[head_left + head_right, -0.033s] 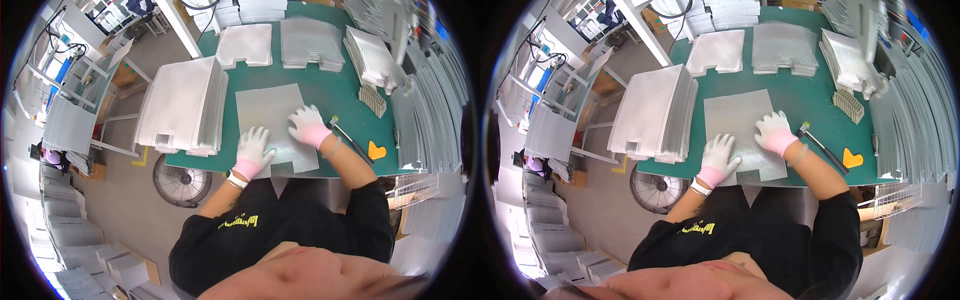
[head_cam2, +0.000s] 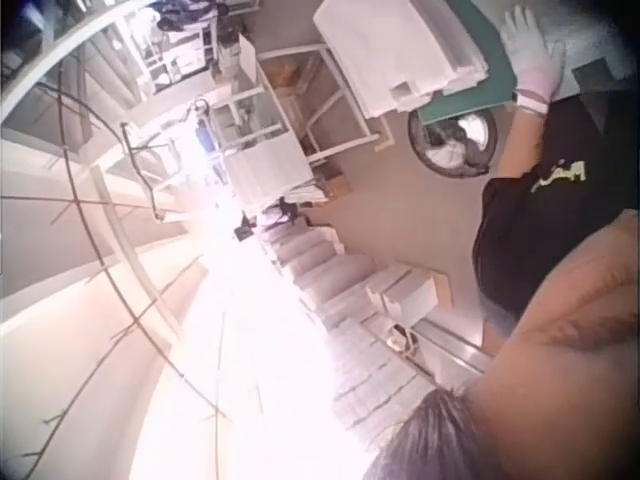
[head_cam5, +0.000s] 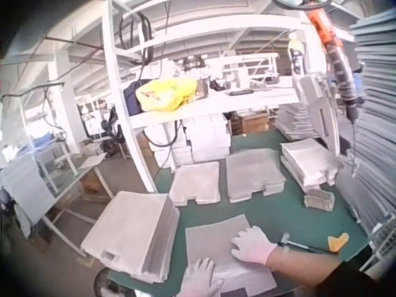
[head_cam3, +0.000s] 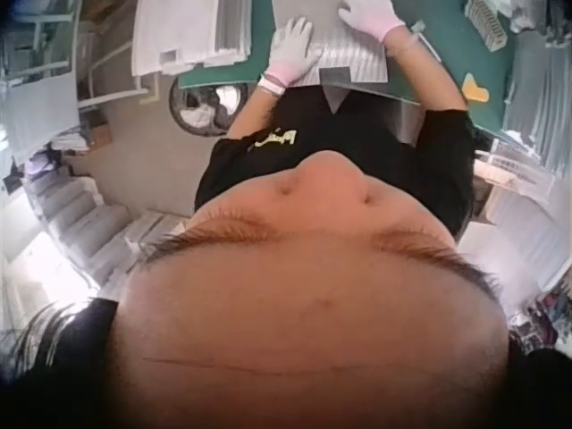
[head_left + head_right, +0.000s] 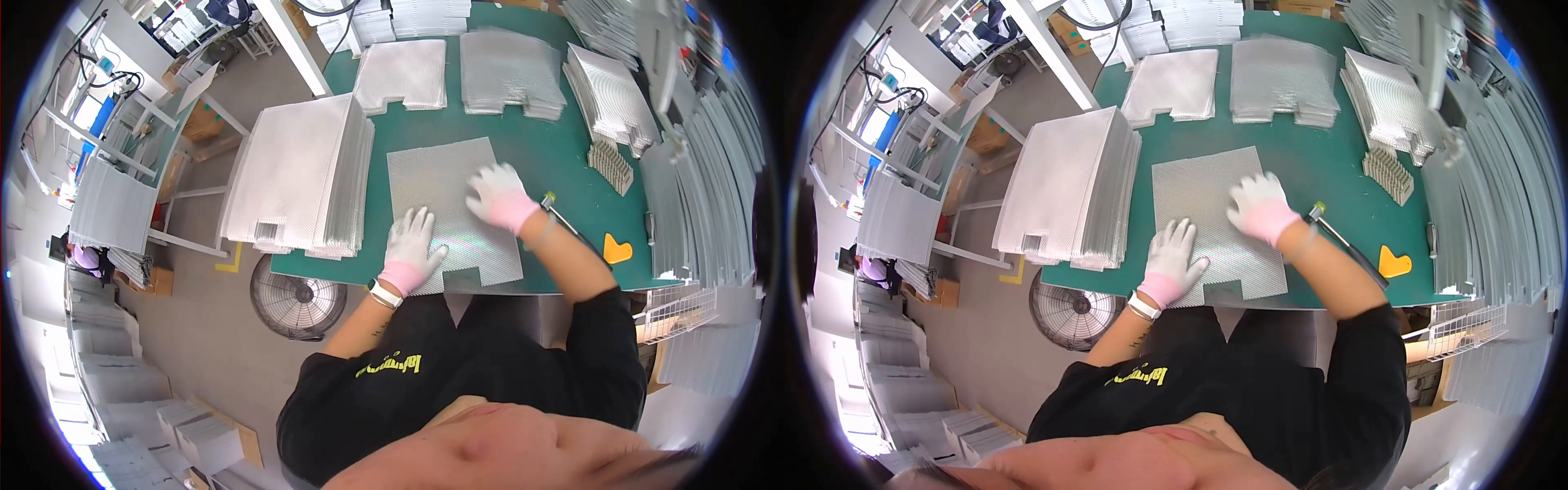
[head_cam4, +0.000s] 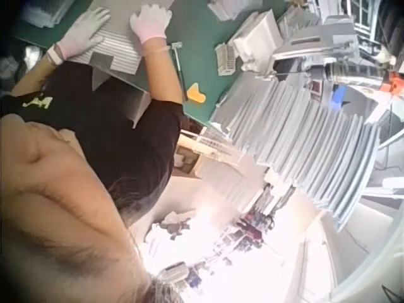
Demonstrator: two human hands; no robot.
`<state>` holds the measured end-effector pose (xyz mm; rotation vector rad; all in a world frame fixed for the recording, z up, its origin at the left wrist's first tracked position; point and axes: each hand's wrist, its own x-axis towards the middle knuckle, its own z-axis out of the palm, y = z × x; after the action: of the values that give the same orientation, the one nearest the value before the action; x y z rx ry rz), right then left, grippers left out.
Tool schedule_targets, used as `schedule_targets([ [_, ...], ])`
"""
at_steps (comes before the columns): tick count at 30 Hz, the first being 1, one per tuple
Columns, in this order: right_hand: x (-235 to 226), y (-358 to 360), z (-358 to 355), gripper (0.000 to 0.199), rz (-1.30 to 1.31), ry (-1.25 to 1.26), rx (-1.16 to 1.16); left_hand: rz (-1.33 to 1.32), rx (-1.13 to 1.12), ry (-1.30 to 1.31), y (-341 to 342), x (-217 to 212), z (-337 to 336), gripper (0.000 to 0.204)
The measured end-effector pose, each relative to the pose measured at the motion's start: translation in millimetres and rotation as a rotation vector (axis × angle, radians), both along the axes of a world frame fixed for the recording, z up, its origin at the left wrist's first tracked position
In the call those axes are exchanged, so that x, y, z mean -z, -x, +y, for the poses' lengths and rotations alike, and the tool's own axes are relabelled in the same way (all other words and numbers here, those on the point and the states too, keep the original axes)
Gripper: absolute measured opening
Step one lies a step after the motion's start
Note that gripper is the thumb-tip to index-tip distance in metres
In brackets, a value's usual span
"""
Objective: Fitting metal mesh layers into an aluminum frame and securing them with an electric screwdriver.
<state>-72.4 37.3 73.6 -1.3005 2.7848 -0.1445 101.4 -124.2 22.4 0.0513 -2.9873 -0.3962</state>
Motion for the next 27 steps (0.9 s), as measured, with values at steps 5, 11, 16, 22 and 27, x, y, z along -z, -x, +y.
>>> schedule_targets([
  [5,16,130,-128,0.038,0.039,0.377,0.159,-0.027,0.057,0.057,6,-8,-1,0.069],
  [11,28,190,-222,0.051,-0.195,0.305,0.832,-0.022,0.083,-0.081,6,-4,-5,0.067],
  [16,0,164,-241,0.051,-0.009,0.159,0.714,0.013,0.032,-0.091,4,-5,-11,0.066],
  [22,-22,187,-229,0.047,0.213,0.99,0.443,0.003,0.066,-0.064,7,-4,-11,0.065],
  [27,-82,204,-157,0.041,-0.242,1.422,0.011,-0.025,0.111,-0.016,10,-3,-5,0.068],
])
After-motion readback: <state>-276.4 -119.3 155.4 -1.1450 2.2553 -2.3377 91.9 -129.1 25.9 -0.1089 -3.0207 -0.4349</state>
